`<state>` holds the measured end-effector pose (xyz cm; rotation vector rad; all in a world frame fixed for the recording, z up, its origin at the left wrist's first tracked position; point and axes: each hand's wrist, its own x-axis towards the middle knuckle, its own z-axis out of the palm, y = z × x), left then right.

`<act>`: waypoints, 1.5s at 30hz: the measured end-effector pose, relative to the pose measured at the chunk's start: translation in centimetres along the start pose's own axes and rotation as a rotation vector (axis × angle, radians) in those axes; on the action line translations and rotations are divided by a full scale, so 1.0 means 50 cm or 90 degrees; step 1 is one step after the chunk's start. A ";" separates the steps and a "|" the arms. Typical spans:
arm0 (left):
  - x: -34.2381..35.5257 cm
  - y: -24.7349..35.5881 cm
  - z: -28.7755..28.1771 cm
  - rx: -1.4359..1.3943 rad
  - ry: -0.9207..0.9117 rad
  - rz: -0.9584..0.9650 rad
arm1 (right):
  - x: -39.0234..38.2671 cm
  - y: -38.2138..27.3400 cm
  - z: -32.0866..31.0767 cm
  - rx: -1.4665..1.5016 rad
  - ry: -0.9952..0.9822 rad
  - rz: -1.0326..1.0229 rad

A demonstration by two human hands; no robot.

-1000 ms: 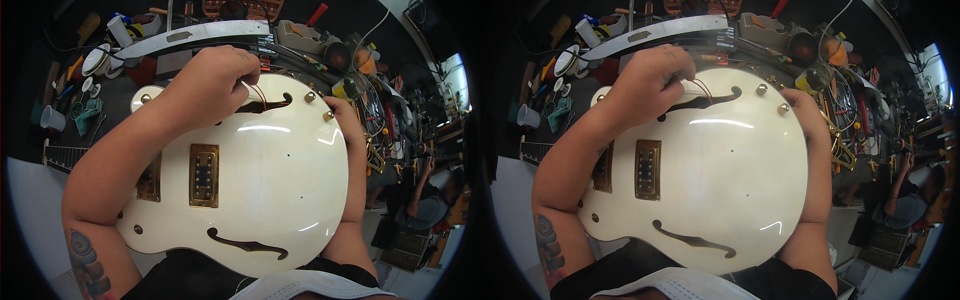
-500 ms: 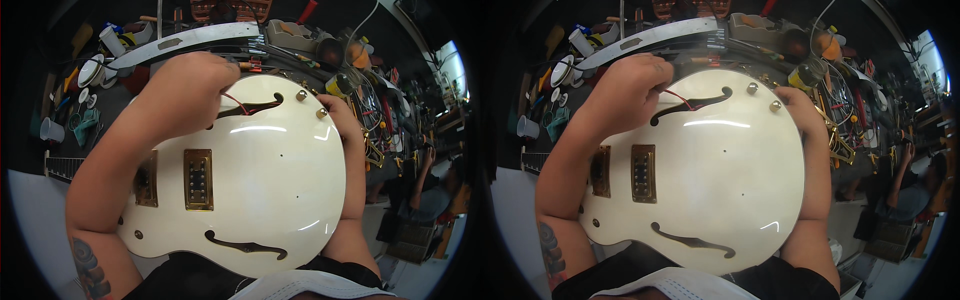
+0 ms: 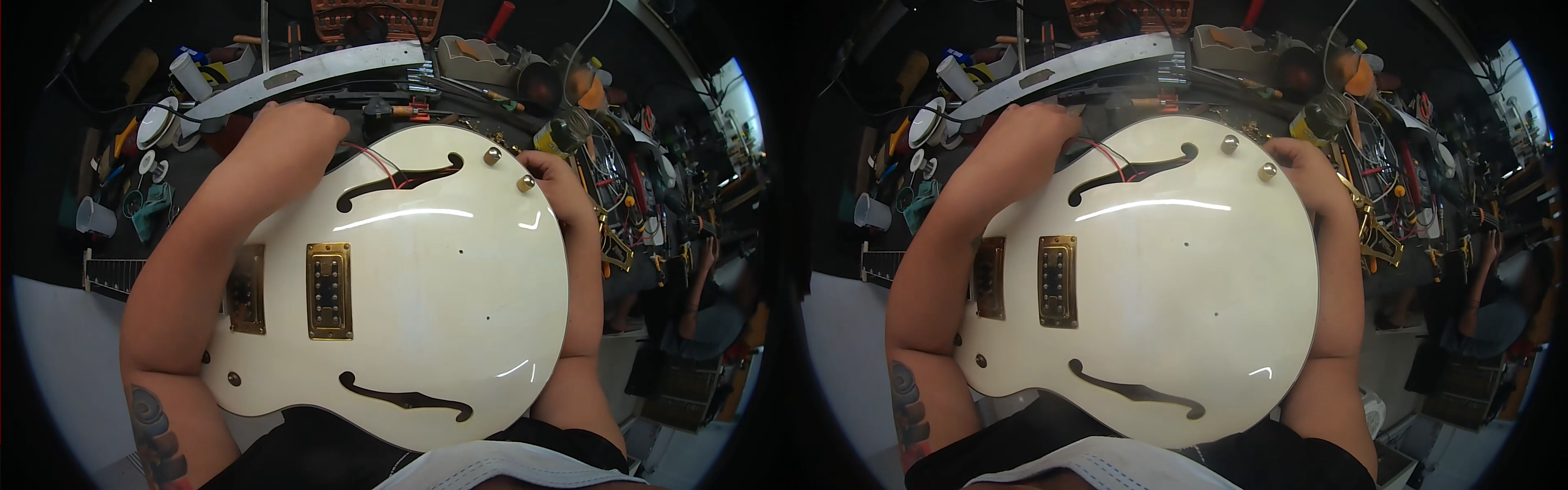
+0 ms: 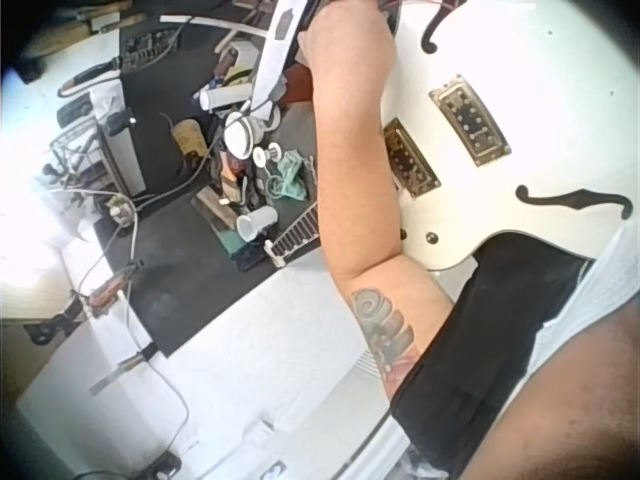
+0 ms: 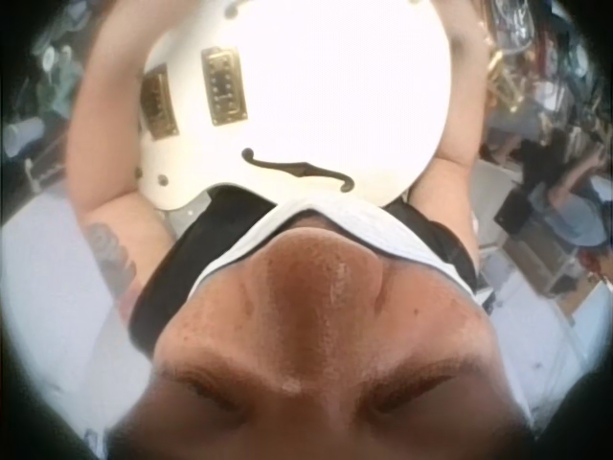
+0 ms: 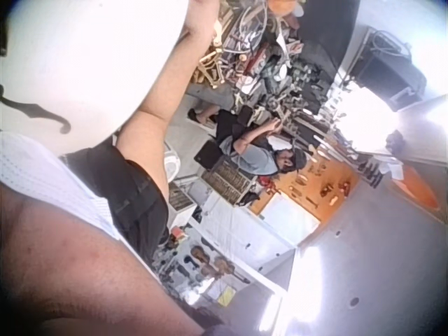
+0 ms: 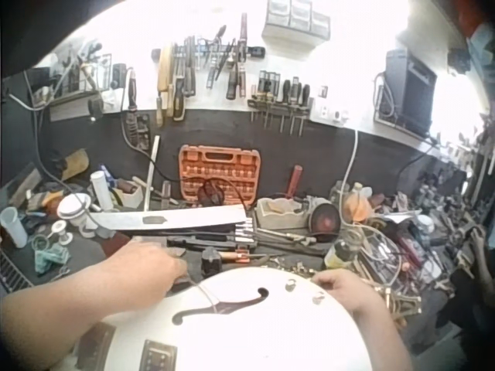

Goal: The person works on the electronics of a white hollow-body electric guitar in a workshop. They manipulate wires and components inside the guitar's f-hole, then remove the backplate to access the internal cavity. The person uses a soldering iron to work on the wiring and handles small metal parts and screws.

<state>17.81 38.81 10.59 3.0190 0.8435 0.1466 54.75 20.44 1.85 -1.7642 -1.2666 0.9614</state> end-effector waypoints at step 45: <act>0.006 -0.010 0.011 0.004 -0.077 -0.002 | -0.016 0.007 -0.026 -0.031 -0.021 0.052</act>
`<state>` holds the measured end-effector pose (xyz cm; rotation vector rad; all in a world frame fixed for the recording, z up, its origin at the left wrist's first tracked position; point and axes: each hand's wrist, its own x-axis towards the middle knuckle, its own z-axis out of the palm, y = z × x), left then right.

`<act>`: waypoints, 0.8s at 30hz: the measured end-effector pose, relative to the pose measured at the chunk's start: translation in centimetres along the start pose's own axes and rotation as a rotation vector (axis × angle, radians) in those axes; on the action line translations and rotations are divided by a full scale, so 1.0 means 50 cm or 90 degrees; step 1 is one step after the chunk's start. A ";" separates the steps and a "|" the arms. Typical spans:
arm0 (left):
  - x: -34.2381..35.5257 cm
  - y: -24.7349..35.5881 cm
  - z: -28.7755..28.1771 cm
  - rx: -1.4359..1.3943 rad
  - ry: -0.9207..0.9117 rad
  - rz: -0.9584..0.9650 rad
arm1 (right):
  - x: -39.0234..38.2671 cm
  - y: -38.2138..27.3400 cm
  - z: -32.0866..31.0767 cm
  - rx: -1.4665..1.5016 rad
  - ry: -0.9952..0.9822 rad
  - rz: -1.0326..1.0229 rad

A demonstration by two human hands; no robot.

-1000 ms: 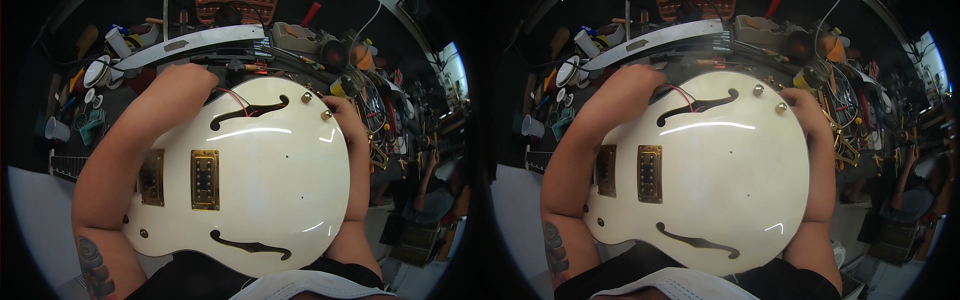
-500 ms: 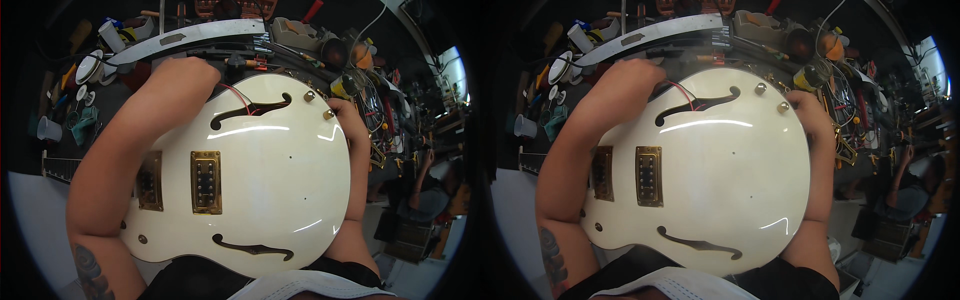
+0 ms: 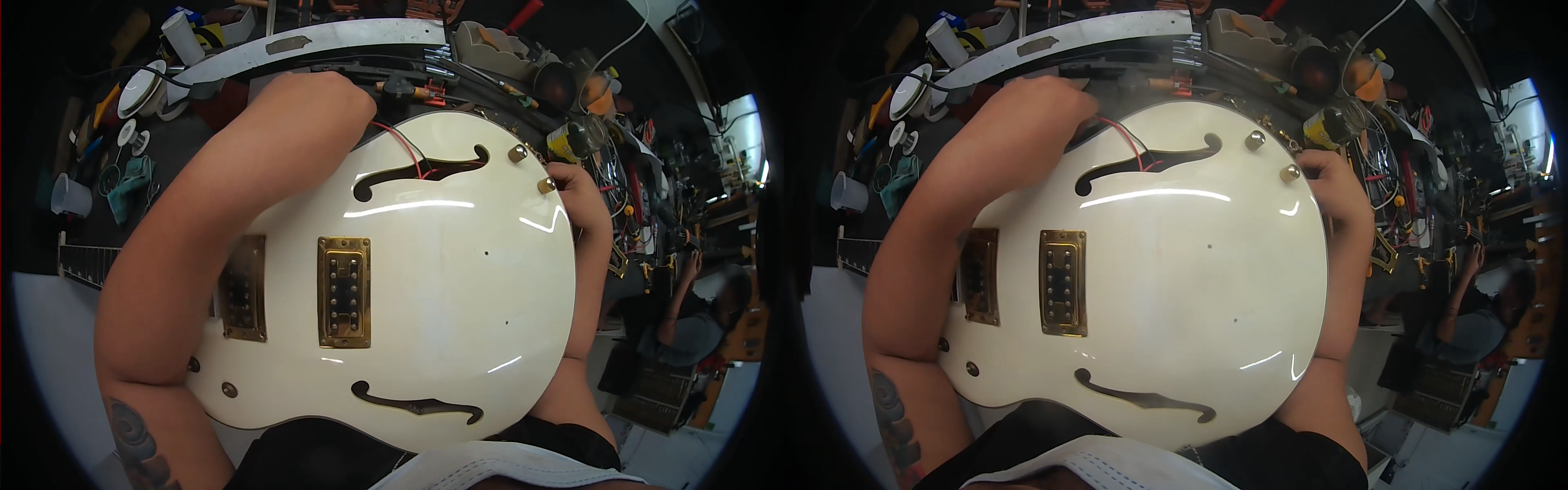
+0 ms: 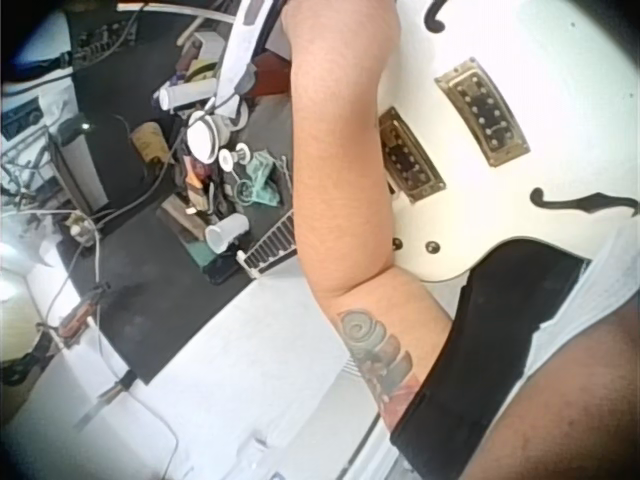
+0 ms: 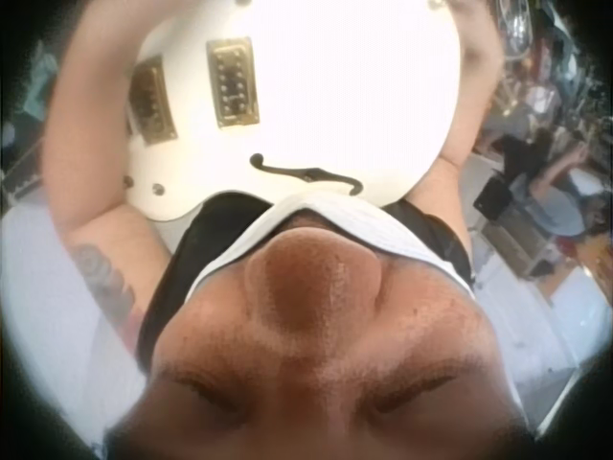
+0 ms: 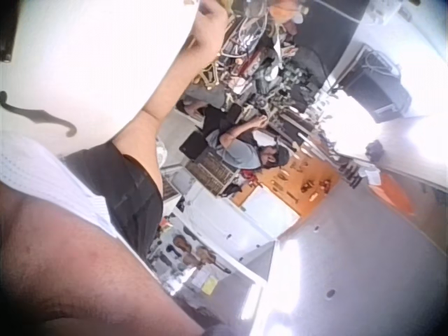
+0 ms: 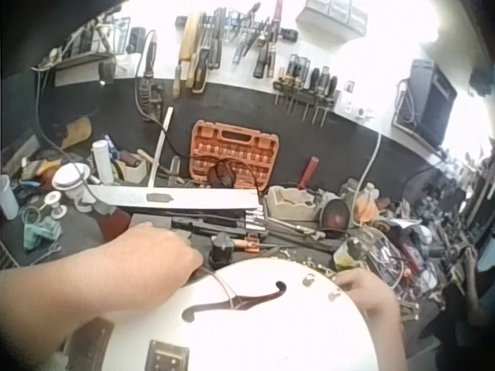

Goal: The person works on the electronics of a white hollow-body electric guitar in a workshop. They manipulate wires and components inside the guitar's f-hole, then remove the backplate to access the internal cavity. The person uses a soldering iron to work on the wiring and handles small metal parts and screws.

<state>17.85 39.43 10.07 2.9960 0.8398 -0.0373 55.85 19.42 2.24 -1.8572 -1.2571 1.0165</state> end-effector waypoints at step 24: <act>-0.005 0.003 0.003 -0.016 0.051 0.004 | -0.015 0.020 -0.058 -0.104 0.024 -0.101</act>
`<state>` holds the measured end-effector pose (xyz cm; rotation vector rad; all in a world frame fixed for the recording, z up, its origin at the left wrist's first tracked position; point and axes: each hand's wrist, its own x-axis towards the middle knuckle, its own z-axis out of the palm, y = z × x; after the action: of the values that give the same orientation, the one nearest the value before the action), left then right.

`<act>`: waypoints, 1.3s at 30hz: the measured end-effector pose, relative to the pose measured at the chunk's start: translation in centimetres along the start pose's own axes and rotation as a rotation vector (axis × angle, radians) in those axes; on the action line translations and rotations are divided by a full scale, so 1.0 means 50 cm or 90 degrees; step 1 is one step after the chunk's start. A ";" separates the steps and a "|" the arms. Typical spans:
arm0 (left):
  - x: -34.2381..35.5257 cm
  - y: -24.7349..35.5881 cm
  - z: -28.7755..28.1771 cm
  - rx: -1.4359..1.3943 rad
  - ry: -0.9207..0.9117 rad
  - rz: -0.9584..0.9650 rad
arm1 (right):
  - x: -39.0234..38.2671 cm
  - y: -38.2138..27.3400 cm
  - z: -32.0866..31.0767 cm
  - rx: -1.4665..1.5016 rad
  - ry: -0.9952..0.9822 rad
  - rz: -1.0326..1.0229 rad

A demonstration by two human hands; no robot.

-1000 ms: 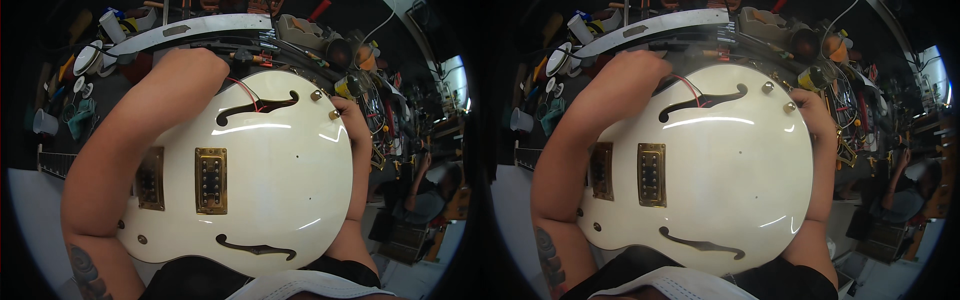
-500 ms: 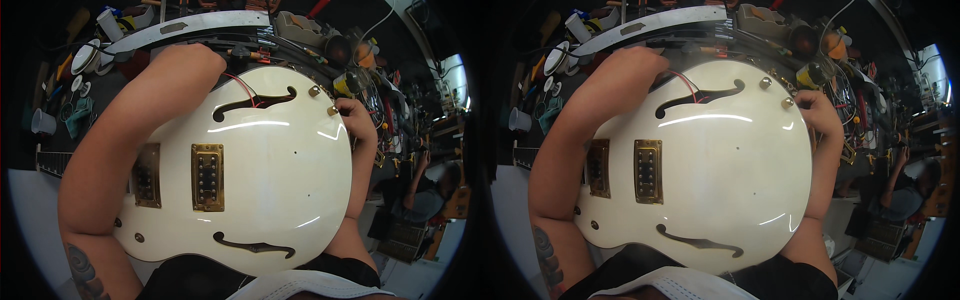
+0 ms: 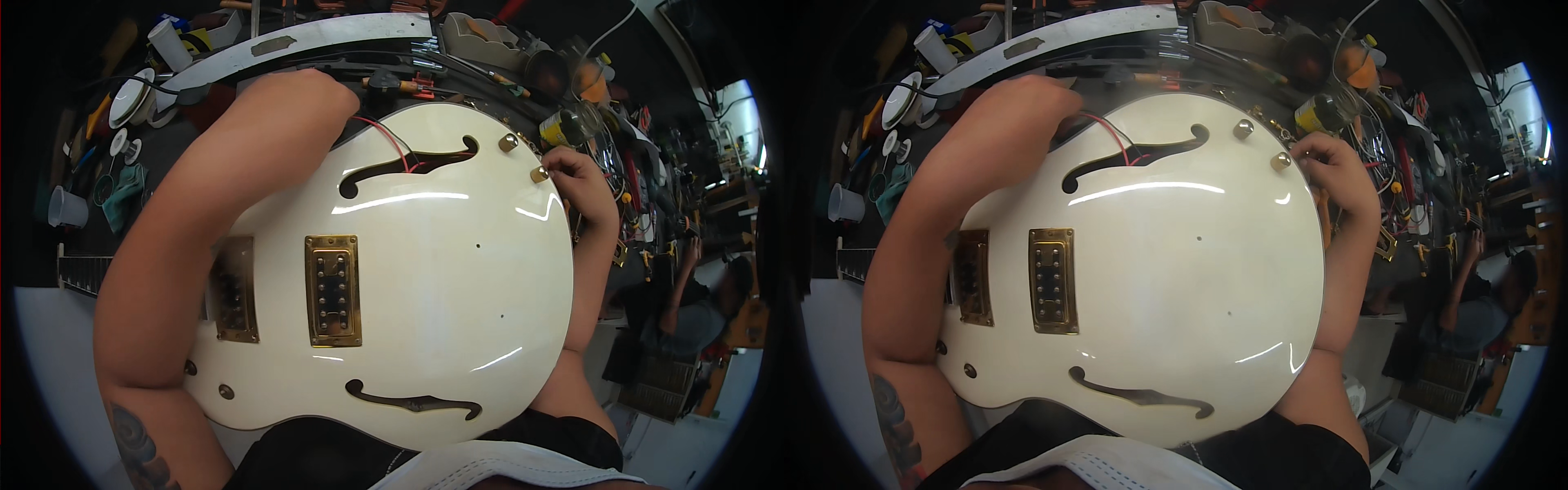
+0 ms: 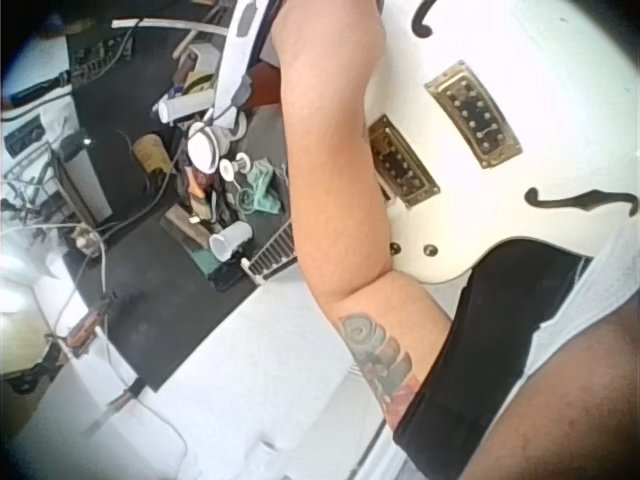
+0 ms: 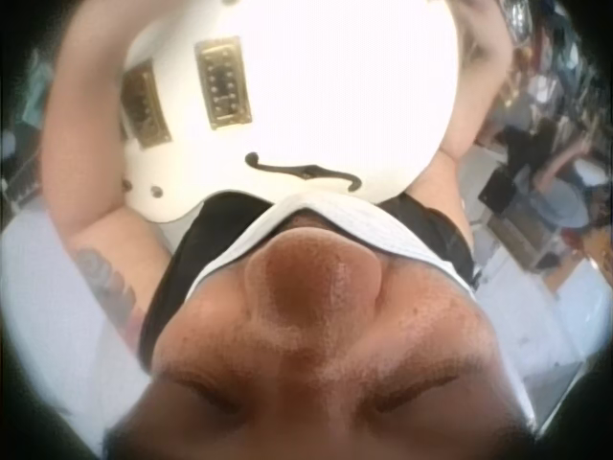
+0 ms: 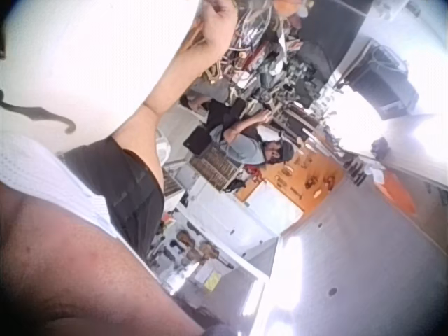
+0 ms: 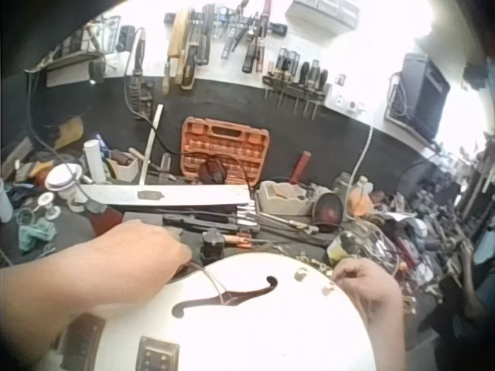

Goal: The person works on the electronics of a white hollow-body electric guitar in a workshop. They manipulate wires and components inside the guitar's f-hole, then remove the backplate to access the internal cavity. The person uses a soldering iron to work on the wiring and handles small metal parts and screws.

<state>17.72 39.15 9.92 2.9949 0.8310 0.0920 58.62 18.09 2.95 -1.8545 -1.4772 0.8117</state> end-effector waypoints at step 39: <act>0.002 0.001 -0.011 -0.062 0.019 -0.021 | 0.015 -0.026 0.041 0.081 -0.044 0.074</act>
<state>17.81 39.16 10.47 2.8944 0.8523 0.1706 56.35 19.24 2.65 -1.8461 -1.3351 1.0104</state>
